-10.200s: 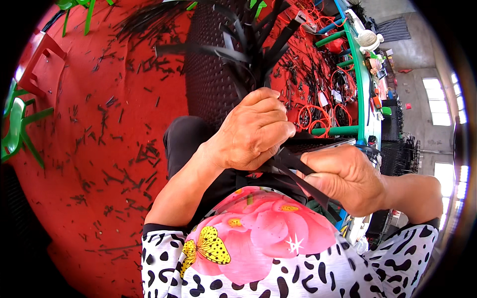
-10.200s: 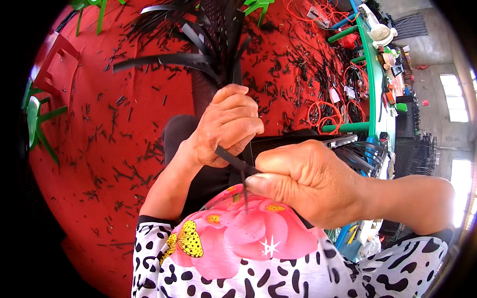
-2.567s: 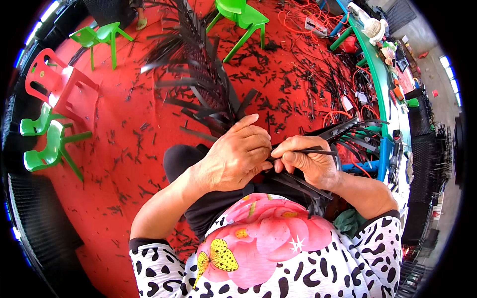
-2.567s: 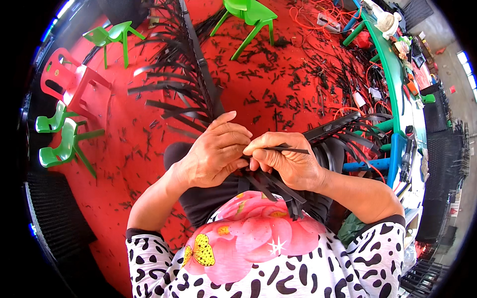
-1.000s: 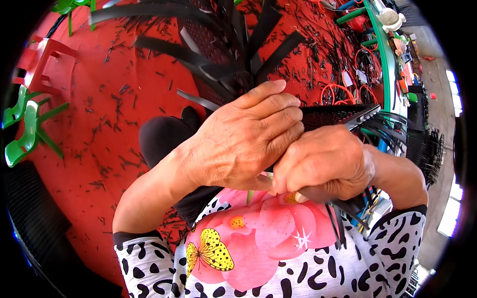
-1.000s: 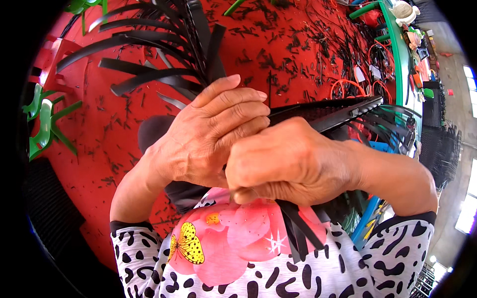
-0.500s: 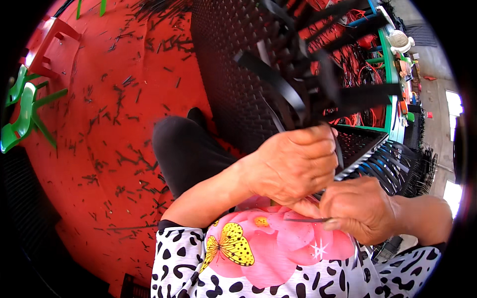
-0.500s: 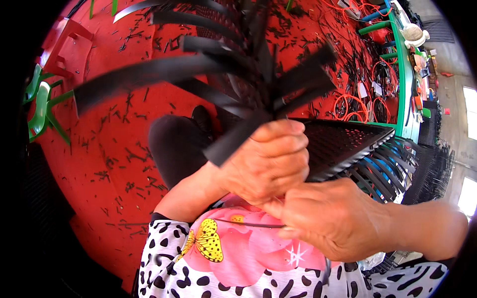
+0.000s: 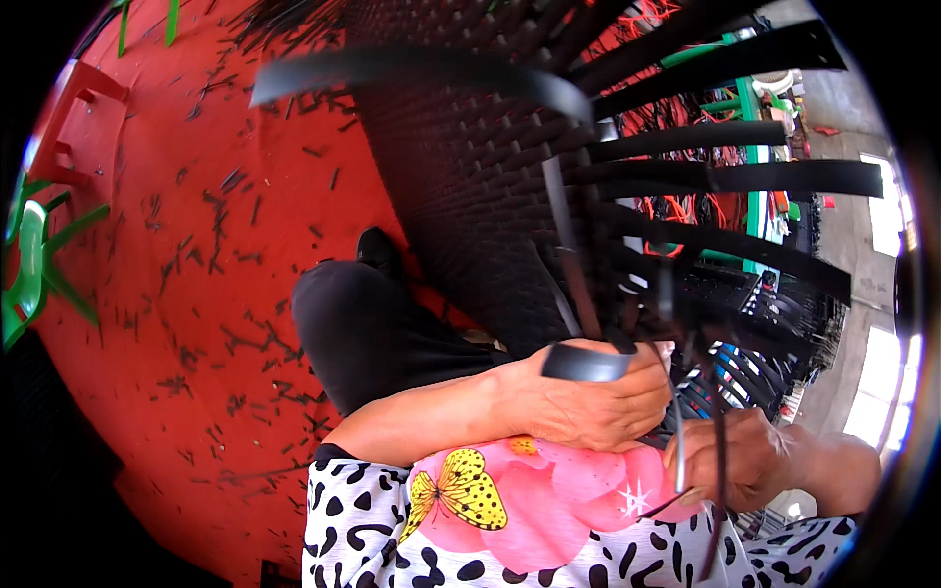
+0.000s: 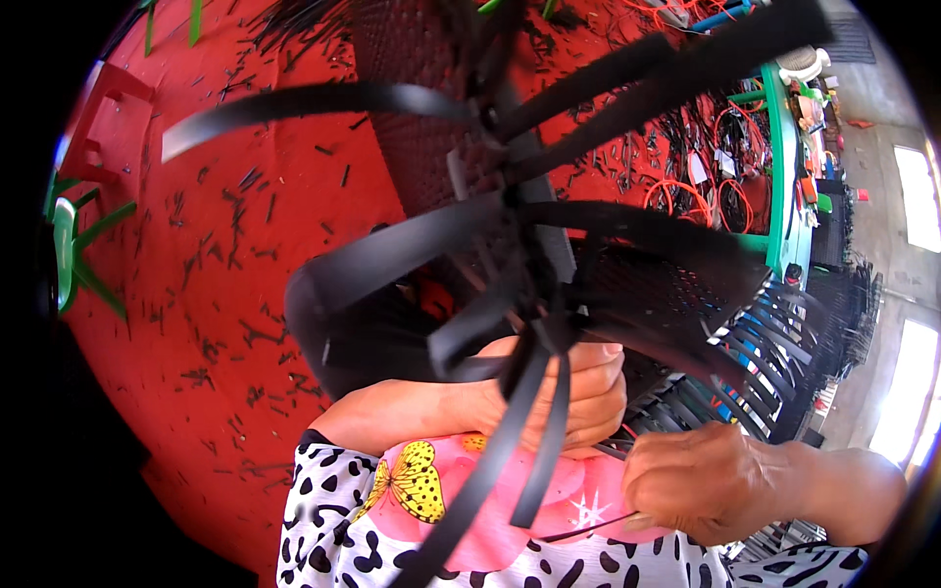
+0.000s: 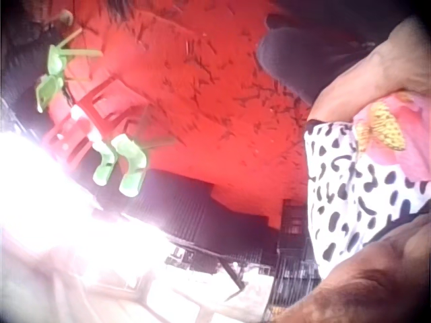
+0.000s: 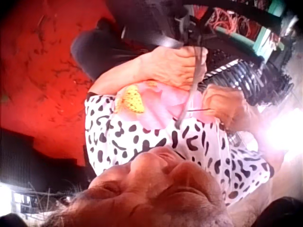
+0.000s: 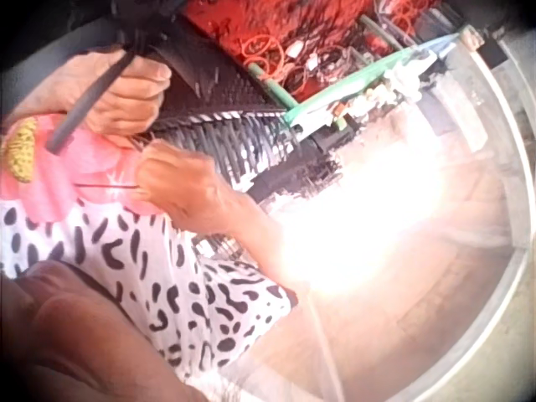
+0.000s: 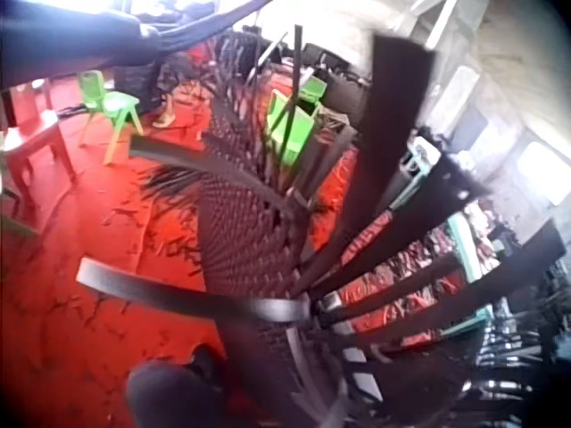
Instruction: The person sits on the floor and weaves black plastic strips into the frame of a chair. They use a staple gun to secure the strips and pliers to trim the excess material. The person works on the chair's seat and backrest, manipulating the strips by hand to create a woven pattern.
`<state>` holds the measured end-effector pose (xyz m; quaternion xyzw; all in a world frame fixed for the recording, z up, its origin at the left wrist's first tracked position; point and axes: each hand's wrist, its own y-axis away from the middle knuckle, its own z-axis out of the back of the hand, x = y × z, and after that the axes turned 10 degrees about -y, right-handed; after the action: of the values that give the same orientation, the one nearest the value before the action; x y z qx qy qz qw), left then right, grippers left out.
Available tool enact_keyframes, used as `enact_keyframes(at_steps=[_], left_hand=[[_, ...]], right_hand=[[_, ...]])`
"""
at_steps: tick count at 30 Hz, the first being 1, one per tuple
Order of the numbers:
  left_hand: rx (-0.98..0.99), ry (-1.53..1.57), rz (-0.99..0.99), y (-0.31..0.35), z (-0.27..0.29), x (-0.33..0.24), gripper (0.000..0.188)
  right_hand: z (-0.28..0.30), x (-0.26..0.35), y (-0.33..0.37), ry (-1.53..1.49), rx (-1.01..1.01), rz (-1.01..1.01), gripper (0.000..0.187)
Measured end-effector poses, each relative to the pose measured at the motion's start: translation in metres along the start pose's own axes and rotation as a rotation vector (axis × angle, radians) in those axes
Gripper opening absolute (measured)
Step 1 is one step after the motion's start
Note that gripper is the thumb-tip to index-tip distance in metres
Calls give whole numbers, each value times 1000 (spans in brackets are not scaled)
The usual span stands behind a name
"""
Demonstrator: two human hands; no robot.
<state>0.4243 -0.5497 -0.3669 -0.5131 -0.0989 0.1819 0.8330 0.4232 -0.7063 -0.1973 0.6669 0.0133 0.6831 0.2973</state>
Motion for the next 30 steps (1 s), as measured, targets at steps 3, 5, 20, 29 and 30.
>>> enact_keyframes(at_steps=[3, 5, 20, 29, 30], left_hand=[[66, 27, -53, 2, 1, -8, 29], [93, 0, 24, -4, 4, -3, 35], [311, 316, 285, -44, 23, -13, 33], [330, 381, 360, -55, 23, -13, 16], [311, 371, 362, -57, 22, -13, 15]], right_hand=[[-2, -5, 8, -54, -30, 6, 13], [15, -12, 1, -64, -22, 28, 18], [-5, -72, 27, -690, -343, 332, 28], [3, -56, 25, -565, -376, 267, 25], [4, -55, 24, -542, -362, 265, 24]])
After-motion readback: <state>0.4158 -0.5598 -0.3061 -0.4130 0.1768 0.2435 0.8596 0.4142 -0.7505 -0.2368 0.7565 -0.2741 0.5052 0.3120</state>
